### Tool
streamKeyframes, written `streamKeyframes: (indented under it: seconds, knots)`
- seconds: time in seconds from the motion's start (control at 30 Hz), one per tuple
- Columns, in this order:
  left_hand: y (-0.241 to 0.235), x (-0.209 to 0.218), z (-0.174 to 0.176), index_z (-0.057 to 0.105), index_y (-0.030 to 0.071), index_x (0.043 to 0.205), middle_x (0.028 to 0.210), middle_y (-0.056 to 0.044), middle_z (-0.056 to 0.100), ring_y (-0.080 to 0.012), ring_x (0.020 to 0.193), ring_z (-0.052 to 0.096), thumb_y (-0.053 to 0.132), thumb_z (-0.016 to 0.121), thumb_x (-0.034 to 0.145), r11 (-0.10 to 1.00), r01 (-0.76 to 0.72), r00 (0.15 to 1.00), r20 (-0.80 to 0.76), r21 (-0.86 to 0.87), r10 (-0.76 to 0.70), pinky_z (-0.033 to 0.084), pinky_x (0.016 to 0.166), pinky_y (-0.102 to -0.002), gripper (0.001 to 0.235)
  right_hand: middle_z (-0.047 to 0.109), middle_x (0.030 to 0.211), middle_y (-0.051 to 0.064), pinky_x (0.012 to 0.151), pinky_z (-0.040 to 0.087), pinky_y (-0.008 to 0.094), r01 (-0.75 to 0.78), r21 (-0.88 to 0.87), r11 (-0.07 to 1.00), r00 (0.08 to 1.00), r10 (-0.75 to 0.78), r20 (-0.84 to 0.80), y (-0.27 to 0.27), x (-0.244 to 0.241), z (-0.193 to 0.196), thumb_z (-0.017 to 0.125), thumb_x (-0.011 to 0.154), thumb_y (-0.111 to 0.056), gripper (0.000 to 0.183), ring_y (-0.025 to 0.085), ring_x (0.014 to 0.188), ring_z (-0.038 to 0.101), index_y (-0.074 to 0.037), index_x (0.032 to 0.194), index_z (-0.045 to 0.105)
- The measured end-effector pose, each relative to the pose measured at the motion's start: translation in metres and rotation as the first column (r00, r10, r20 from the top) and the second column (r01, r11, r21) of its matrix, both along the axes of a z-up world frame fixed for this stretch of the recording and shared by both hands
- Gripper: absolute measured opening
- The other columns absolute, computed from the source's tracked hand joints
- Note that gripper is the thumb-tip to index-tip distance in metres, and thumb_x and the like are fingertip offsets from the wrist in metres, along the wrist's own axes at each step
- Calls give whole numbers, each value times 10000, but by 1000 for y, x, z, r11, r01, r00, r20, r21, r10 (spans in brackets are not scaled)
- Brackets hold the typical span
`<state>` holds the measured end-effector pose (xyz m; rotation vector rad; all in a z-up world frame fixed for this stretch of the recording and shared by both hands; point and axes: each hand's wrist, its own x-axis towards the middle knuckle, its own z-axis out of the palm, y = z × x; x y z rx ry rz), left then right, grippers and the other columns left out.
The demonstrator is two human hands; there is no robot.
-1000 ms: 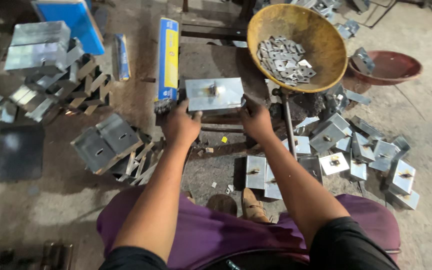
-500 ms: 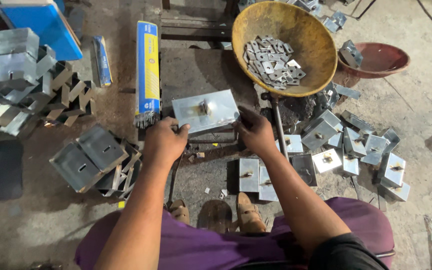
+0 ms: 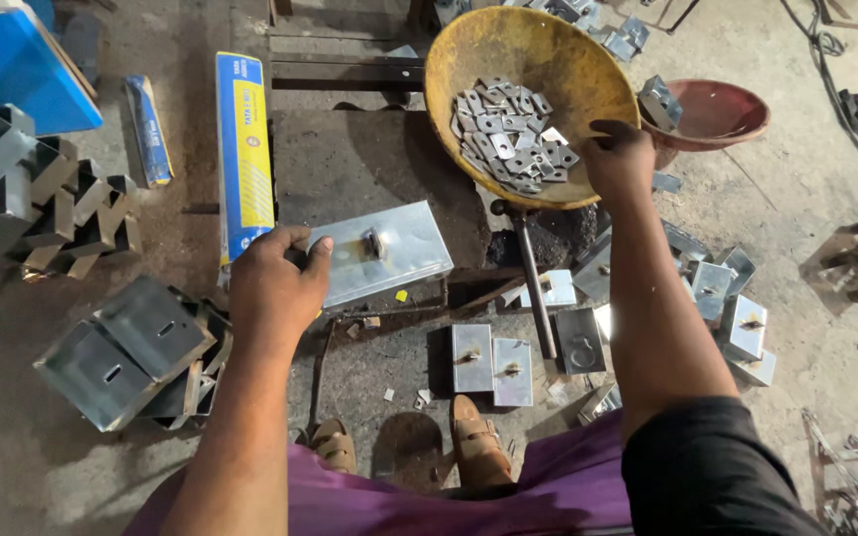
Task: The person joins small metal pieces to larger metal brackets using an arc welding rod, periodically picking up new small plates from a yellow bowl and repositioning the brackets on the floor.
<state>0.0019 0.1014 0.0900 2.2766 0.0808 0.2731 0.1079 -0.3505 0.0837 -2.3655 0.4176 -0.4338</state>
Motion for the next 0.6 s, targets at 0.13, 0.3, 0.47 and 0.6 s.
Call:
streamKeyframes:
  seconds: [0.13, 0.3, 0.47, 0.6]
  knots:
    - [-5, 9, -2, 766, 61, 1052, 1001, -179, 755, -352, 923, 726, 346, 779, 878, 1000, -1, 1000, -22, 10, 1, 564, 801, -433, 334, 741, 1145, 167, 888, 594, 360, -90, -115, 989, 973, 63, -221, 2, 32, -21, 803, 851, -263, 527, 272, 994, 750, -72, 1326, 679]
    - [-11, 15, -10, 768, 54, 1036, 1002, -188, 752, -365, 925, 724, 355, 777, 880, 999, 23, 1000, -6, 25, -23, 566, 810, -440, 339, 649, 1270, 226, 973, 503, 411, -270, -248, 931, 909, 161, -383, 10, 69, -63, 931, 733, -399, 828, 357, 1150, 638, -34, 1374, 554]
    - [-12, 18, -15, 768, 52, 1020, 1004, -187, 754, -371, 935, 721, 349, 776, 884, 999, 28, 1000, 1, 27, -28, 564, 814, -446, 327, 721, 1222, 199, 991, 530, 441, -231, -388, 892, 889, 32, -456, 10, 77, -76, 858, 815, -412, 597, 356, 1110, 682, -135, 1321, 703]
    - [-10, 22, -17, 762, 48, 1018, 1012, -192, 750, -370, 941, 721, 353, 778, 884, 999, 28, 999, 21, 36, -29, 567, 817, -444, 333, 751, 1153, 151, 916, 563, 381, -195, -324, 926, 886, 24, -464, -4, 71, -59, 932, 708, -304, 575, 278, 988, 720, -127, 1223, 748]
